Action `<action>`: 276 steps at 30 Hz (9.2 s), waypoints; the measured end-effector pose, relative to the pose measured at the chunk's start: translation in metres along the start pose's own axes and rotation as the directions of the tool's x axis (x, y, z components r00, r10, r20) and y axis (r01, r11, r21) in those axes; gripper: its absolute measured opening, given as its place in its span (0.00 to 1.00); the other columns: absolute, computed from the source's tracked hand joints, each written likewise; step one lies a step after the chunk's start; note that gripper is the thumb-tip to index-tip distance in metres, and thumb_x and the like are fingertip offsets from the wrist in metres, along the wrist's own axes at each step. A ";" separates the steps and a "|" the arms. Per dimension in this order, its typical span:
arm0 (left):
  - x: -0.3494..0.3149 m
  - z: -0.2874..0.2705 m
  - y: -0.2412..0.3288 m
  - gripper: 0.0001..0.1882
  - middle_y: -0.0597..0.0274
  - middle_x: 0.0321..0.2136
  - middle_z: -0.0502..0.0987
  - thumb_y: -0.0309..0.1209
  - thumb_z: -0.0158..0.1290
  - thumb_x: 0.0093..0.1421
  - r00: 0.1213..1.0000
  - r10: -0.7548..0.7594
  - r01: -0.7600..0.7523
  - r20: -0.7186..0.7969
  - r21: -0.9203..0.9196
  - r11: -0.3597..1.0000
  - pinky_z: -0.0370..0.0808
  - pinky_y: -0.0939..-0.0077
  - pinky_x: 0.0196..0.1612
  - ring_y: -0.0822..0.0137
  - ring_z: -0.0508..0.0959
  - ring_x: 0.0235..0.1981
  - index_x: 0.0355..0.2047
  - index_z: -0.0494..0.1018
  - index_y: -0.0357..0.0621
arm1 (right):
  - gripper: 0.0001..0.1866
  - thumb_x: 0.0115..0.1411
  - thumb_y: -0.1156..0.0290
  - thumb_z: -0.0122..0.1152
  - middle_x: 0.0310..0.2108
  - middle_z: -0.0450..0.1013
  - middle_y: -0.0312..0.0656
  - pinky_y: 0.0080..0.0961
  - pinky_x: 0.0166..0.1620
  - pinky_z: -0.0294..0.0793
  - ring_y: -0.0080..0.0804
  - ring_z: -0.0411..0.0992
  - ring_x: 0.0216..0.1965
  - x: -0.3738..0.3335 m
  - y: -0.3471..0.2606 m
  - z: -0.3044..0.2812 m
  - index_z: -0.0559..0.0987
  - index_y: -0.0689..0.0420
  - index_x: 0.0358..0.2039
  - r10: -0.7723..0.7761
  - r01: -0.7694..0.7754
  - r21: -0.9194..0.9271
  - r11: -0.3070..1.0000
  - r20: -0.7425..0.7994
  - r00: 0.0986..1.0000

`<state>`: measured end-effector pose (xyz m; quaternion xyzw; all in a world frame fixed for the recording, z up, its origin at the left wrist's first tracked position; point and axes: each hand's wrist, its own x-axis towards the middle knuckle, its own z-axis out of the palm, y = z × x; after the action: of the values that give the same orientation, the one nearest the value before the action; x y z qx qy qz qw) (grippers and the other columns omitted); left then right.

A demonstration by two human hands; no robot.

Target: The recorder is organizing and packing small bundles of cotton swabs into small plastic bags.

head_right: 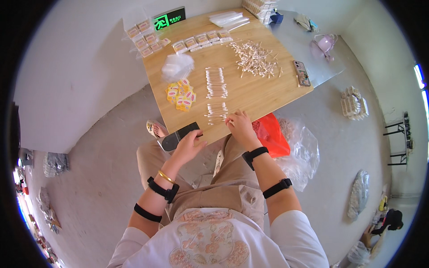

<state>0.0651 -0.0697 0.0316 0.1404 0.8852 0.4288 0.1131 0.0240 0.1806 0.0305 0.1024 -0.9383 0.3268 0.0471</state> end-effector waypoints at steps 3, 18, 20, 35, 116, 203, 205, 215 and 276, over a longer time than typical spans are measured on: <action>0.018 0.011 -0.012 0.28 0.51 0.48 0.76 0.38 0.61 0.59 0.994 -0.012 0.016 -0.104 0.037 0.999 0.75 0.66 0.50 0.57 0.79 0.45 0.55 0.68 0.38 | 0.05 0.52 0.75 0.65 0.34 0.73 0.44 0.40 0.48 0.71 0.48 0.69 0.43 0.006 0.004 0.008 0.81 0.53 0.31 0.052 -0.052 -0.004 0.999 -0.013 0.999; 0.032 0.031 0.006 0.32 0.57 0.48 0.69 0.38 0.64 0.53 0.995 -0.052 0.067 -0.082 0.195 0.978 0.64 0.56 0.53 0.54 0.70 0.52 0.57 0.68 0.46 | 0.04 0.50 0.76 0.64 0.31 0.75 0.47 0.41 0.46 0.71 0.49 0.72 0.40 0.007 0.018 0.027 0.80 0.58 0.28 0.179 -0.171 0.181 0.969 -0.028 0.983; 0.032 0.031 0.006 0.32 0.57 0.49 0.69 0.38 0.63 0.53 0.995 -0.050 0.065 -0.082 0.197 0.978 0.64 0.56 0.53 0.54 0.70 0.52 0.57 0.68 0.45 | 0.04 0.50 0.76 0.64 0.31 0.75 0.47 0.41 0.45 0.71 0.49 0.72 0.39 0.007 0.017 0.027 0.80 0.58 0.28 0.182 -0.173 0.179 0.969 -0.035 0.983; 0.028 0.033 0.000 0.36 0.54 0.50 0.68 0.37 0.63 0.53 0.991 -0.059 0.078 -0.122 0.153 0.985 0.64 0.54 0.54 0.53 0.69 0.54 0.61 0.62 0.45 | 0.05 0.50 0.74 0.67 0.31 0.74 0.44 0.41 0.43 0.71 0.47 0.71 0.38 0.007 0.005 0.018 0.79 0.56 0.28 0.110 -0.103 0.110 0.989 -0.056 0.992; 0.036 0.023 0.002 0.46 0.59 0.50 0.68 0.38 0.70 0.47 0.988 -0.124 0.149 -0.096 0.324 0.934 0.64 0.59 0.52 0.59 0.69 0.55 0.66 0.61 0.53 | 0.05 0.51 0.73 0.65 0.36 0.71 0.42 0.41 0.49 0.69 0.46 0.69 0.46 0.031 -0.007 0.032 0.80 0.52 0.30 -0.087 0.090 -0.057 0.994 0.055 0.995; 0.039 0.013 0.001 0.45 0.60 0.47 0.68 0.38 0.70 0.46 0.998 -0.055 0.063 -0.034 0.317 0.946 0.63 0.58 0.54 0.58 0.69 0.54 0.64 0.63 0.63 | 0.09 0.56 0.75 0.57 0.38 0.71 0.41 0.42 0.47 0.69 0.45 0.69 0.43 0.042 -0.004 0.030 0.82 0.50 0.36 -0.135 0.135 -0.171 0.976 0.013 0.991; 0.039 0.014 0.000 0.45 0.60 0.47 0.68 0.38 0.70 0.46 0.998 -0.046 0.056 -0.039 0.315 0.947 0.63 0.57 0.54 0.58 0.69 0.54 0.64 0.63 0.63 | 0.08 0.56 0.75 0.57 0.38 0.71 0.41 0.42 0.47 0.69 0.45 0.69 0.43 0.041 -0.006 0.030 0.82 0.50 0.35 -0.114 0.116 -0.172 0.978 0.023 0.993; 0.040 0.013 0.000 0.45 0.60 0.48 0.67 0.39 0.70 0.47 0.998 -0.058 0.063 -0.026 0.324 0.944 0.63 0.57 0.54 0.58 0.69 0.54 0.65 0.62 0.64 | 0.09 0.57 0.75 0.57 0.37 0.71 0.42 0.42 0.47 0.69 0.45 0.69 0.43 0.046 -0.010 0.031 0.81 0.50 0.36 -0.129 0.126 -0.147 0.981 -0.010 0.992; 0.062 0.005 0.014 0.51 0.54 0.46 0.68 0.56 0.67 0.46 0.995 -0.085 0.052 0.055 0.441 0.896 0.62 0.57 0.53 0.55 0.69 0.53 0.68 0.58 0.60 | 0.10 0.58 0.77 0.55 0.37 0.72 0.41 0.42 0.48 0.68 0.46 0.69 0.45 0.060 0.001 0.039 0.82 0.50 0.36 -0.066 0.062 -0.147 0.987 -0.026 0.997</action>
<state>0.0112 -0.0365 0.0348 0.1465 0.9588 0.2086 0.1257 -0.0352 0.1476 0.0084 0.1238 -0.9552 0.2568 0.0794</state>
